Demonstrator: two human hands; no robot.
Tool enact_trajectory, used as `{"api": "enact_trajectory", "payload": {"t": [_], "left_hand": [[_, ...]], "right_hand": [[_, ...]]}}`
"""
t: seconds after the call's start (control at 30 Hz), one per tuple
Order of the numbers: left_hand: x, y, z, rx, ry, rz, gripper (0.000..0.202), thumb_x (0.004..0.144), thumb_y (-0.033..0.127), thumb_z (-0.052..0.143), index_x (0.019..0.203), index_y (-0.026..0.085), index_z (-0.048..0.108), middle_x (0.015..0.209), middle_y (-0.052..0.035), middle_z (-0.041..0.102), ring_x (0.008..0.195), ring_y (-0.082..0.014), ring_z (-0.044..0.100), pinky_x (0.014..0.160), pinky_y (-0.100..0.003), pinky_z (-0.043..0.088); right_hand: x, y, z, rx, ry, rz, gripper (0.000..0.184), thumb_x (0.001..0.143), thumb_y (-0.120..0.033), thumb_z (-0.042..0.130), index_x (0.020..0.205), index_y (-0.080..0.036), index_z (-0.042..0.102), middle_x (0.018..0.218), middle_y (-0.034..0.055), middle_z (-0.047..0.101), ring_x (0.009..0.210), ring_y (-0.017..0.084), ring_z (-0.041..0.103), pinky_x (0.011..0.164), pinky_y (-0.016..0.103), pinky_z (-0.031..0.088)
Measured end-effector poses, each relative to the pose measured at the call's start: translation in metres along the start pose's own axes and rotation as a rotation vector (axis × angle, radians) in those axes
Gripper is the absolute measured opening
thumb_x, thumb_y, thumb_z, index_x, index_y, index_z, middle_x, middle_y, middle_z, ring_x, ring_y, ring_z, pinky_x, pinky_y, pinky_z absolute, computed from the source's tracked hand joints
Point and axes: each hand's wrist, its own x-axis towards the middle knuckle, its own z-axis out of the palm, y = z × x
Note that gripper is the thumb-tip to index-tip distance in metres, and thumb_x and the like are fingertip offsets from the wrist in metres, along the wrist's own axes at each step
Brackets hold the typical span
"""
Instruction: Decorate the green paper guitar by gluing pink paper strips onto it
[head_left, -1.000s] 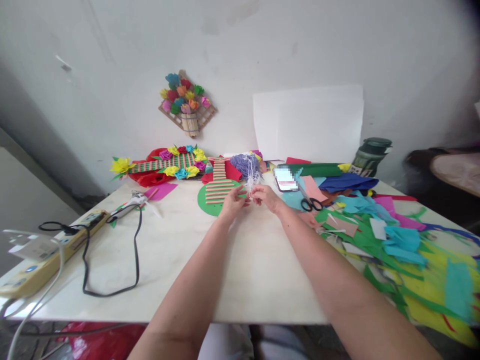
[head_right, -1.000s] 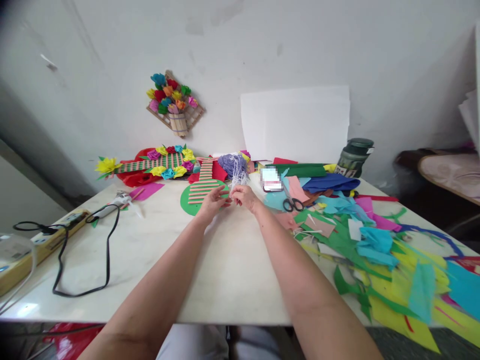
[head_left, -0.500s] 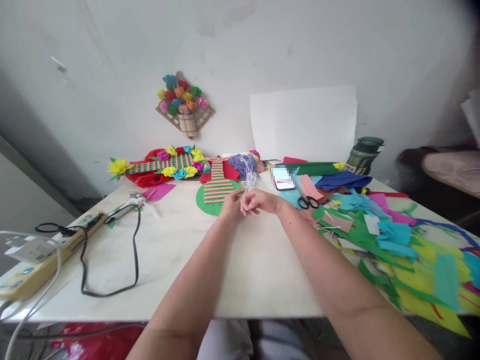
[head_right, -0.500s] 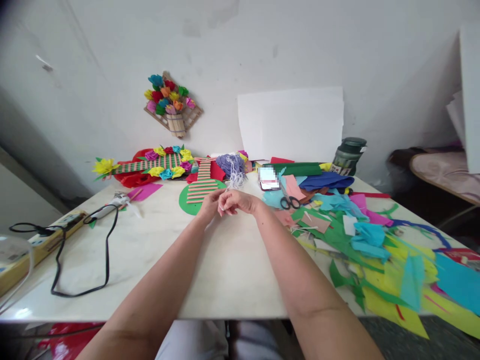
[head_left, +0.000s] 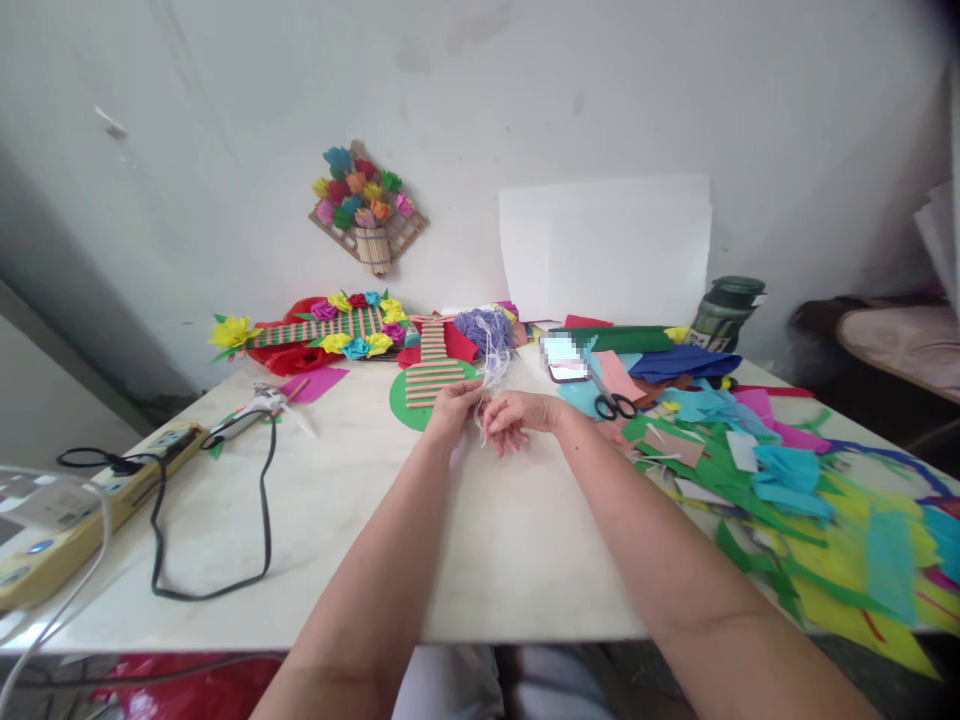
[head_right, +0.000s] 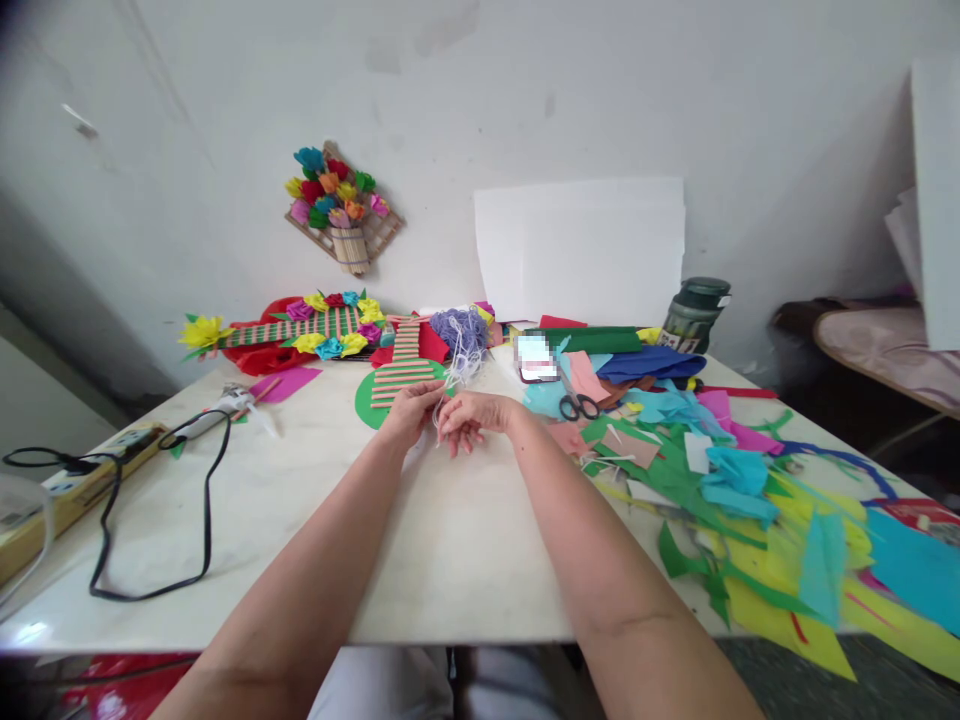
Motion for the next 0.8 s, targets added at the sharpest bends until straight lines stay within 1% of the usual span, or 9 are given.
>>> {"api": "enact_trajectory", "payload": {"t": [0.1,0.17,0.2,0.27,0.33,0.43,0.57,0.67,0.8], "left_hand": [[-0.002,0.005,-0.001,0.009,-0.019,-0.039,0.017,0.061,0.019,0.066,0.074,0.01,0.06,0.051,0.0007,0.055,0.042,-0.0071,0.048,0.043,-0.019,0.038],[-0.004,0.009,0.0,-0.002,-0.055,-0.092,0.011,0.063,0.015,0.063,0.072,0.01,0.058,0.049,0.0015,0.052,0.04,-0.0061,0.044,0.04,-0.019,0.036],[-0.005,0.01,0.001,-0.009,-0.075,-0.125,0.01,0.064,0.014,0.062,0.072,0.01,0.058,0.049,0.0016,0.051,0.039,-0.0058,0.043,0.04,-0.018,0.036],[-0.007,0.013,0.003,-0.017,-0.108,-0.189,0.01,0.065,0.012,0.06,0.075,0.01,0.057,0.05,0.0015,0.051,0.038,-0.0053,0.042,0.039,-0.018,0.037],[-0.008,0.015,0.005,-0.013,-0.142,-0.247,0.014,0.066,0.01,0.058,0.08,0.01,0.057,0.051,0.0009,0.052,0.039,-0.0057,0.043,0.037,-0.017,0.036],[-0.01,0.016,0.005,0.019,-0.249,-0.313,0.021,0.066,0.007,0.057,0.087,0.008,0.059,0.052,-0.0003,0.054,0.039,-0.0066,0.046,0.038,-0.017,0.037],[-0.01,0.015,0.002,0.07,-0.373,-0.335,0.024,0.069,0.007,0.056,0.092,0.005,0.06,0.059,-0.0058,0.062,0.04,-0.0088,0.052,0.043,-0.02,0.044],[-0.008,0.014,-0.001,0.054,-0.384,-0.343,0.024,0.071,0.007,0.054,0.094,0.006,0.06,0.066,-0.0088,0.066,0.043,-0.0105,0.056,0.046,-0.022,0.047],[-0.009,0.015,-0.001,0.07,-0.361,-0.371,0.017,0.074,0.009,0.052,0.088,0.006,0.06,0.073,-0.0134,0.068,0.049,-0.014,0.061,0.052,-0.025,0.051]], "right_hand": [[-0.004,0.012,-0.014,0.063,0.474,-0.1,0.02,0.07,-0.031,0.055,0.062,-0.013,0.053,0.046,0.0012,0.058,0.033,0.007,0.045,0.03,0.016,0.031],[0.0,0.02,-0.02,0.118,0.86,-0.17,0.013,0.069,-0.026,0.057,0.066,-0.014,0.052,0.051,-0.0009,0.058,0.034,0.005,0.044,0.031,0.015,0.03],[0.003,0.024,-0.022,0.118,0.965,-0.2,0.01,0.067,-0.021,0.058,0.074,-0.015,0.054,0.061,-0.0003,0.062,0.037,0.005,0.047,0.032,0.014,0.032],[0.013,0.031,-0.023,0.057,1.021,-0.242,0.029,0.062,-0.01,0.058,0.091,-0.017,0.057,0.085,0.0019,0.066,0.044,0.005,0.052,0.037,0.015,0.037],[0.023,0.036,-0.022,-0.046,1.025,-0.27,0.042,0.059,-0.004,0.055,0.098,-0.02,0.059,0.099,0.0019,0.064,0.05,0.005,0.054,0.043,0.016,0.042],[0.033,0.044,-0.023,-0.14,1.113,-0.251,0.033,0.066,-0.006,0.05,0.092,-0.021,0.065,0.089,0.0002,0.067,0.059,0.008,0.058,0.051,0.019,0.046],[0.032,0.05,-0.028,-0.143,1.22,-0.211,0.032,0.073,-0.012,0.044,0.095,-0.021,0.066,0.074,-0.0012,0.065,0.056,0.009,0.058,0.051,0.02,0.045],[0.026,0.05,-0.029,-0.101,1.259,-0.253,0.027,0.075,-0.018,0.046,0.095,-0.02,0.065,0.073,-0.0012,0.065,0.054,0.008,0.057,0.049,0.018,0.044],[0.02,0.042,-0.025,0.119,1.292,-0.316,0.026,0.078,-0.03,0.047,0.093,-0.015,0.063,0.071,0.002,0.065,0.048,0.007,0.055,0.041,0.017,0.04]]}}
